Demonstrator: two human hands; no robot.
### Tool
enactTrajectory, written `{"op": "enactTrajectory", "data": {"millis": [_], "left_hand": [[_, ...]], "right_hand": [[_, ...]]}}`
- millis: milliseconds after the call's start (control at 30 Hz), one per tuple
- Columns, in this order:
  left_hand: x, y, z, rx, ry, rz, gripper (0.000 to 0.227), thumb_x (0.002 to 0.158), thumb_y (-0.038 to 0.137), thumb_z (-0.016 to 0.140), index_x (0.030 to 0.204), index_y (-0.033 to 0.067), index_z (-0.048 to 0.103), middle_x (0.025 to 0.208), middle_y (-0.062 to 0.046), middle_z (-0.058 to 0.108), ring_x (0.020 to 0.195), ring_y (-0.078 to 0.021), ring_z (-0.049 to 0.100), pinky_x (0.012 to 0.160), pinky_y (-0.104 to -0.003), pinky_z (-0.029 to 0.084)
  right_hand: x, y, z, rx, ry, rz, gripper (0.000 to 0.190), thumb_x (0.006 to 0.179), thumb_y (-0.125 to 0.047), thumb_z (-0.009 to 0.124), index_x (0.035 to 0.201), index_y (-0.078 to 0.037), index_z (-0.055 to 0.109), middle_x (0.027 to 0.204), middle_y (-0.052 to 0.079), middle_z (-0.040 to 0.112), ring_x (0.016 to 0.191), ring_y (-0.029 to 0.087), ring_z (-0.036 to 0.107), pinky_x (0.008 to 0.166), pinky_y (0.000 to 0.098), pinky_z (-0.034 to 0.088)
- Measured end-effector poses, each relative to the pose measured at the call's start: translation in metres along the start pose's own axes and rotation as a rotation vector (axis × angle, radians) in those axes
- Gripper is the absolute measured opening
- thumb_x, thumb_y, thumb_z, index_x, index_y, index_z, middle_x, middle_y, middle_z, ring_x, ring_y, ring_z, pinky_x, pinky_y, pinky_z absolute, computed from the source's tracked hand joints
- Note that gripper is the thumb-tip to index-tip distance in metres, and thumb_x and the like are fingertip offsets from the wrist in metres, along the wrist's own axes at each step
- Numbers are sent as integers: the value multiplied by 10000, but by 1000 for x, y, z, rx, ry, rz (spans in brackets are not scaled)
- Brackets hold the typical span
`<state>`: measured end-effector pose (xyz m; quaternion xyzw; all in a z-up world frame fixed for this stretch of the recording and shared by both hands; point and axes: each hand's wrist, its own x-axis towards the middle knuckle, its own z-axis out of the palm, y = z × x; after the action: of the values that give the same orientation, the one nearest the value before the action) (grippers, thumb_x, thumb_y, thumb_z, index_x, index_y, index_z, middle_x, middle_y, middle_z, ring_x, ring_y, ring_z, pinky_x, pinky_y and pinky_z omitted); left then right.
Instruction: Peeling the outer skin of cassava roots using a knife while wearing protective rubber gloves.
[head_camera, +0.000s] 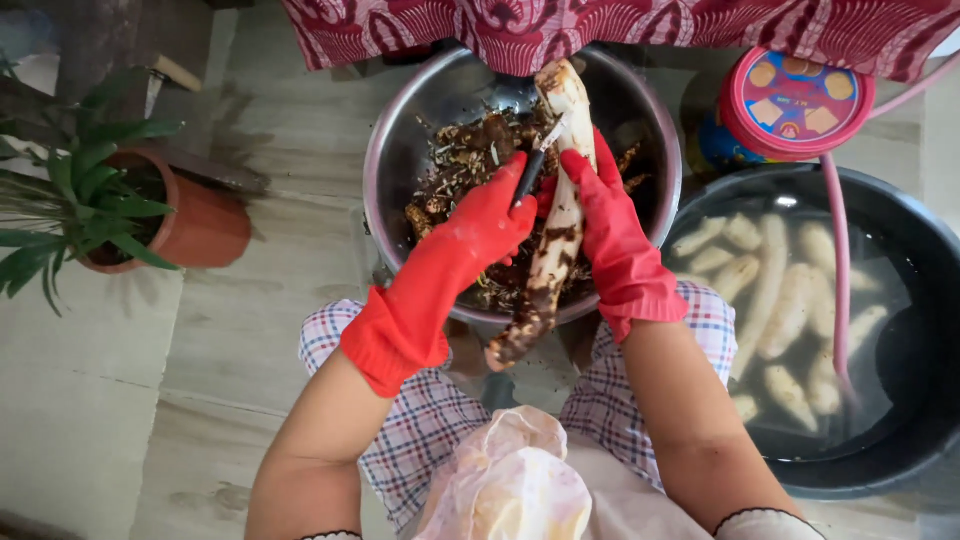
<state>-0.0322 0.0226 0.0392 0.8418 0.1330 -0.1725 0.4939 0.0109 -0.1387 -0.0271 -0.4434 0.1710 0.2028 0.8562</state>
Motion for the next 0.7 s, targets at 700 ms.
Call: {"op": "enactTrajectory", "data": {"millis": [700], "left_hand": [[27, 28, 43, 387, 133, -1, 673, 964, 385, 374, 1600, 233, 220, 1152, -253, 688, 1074, -429, 713, 960, -500, 618]], "right_hand": [[-2, 1, 12, -506, 220, -452, 653, 885, -360, 720, 1463, -527, 467, 1227, 109, 737, 1002, 226, 752, 929, 360, 584]]}}
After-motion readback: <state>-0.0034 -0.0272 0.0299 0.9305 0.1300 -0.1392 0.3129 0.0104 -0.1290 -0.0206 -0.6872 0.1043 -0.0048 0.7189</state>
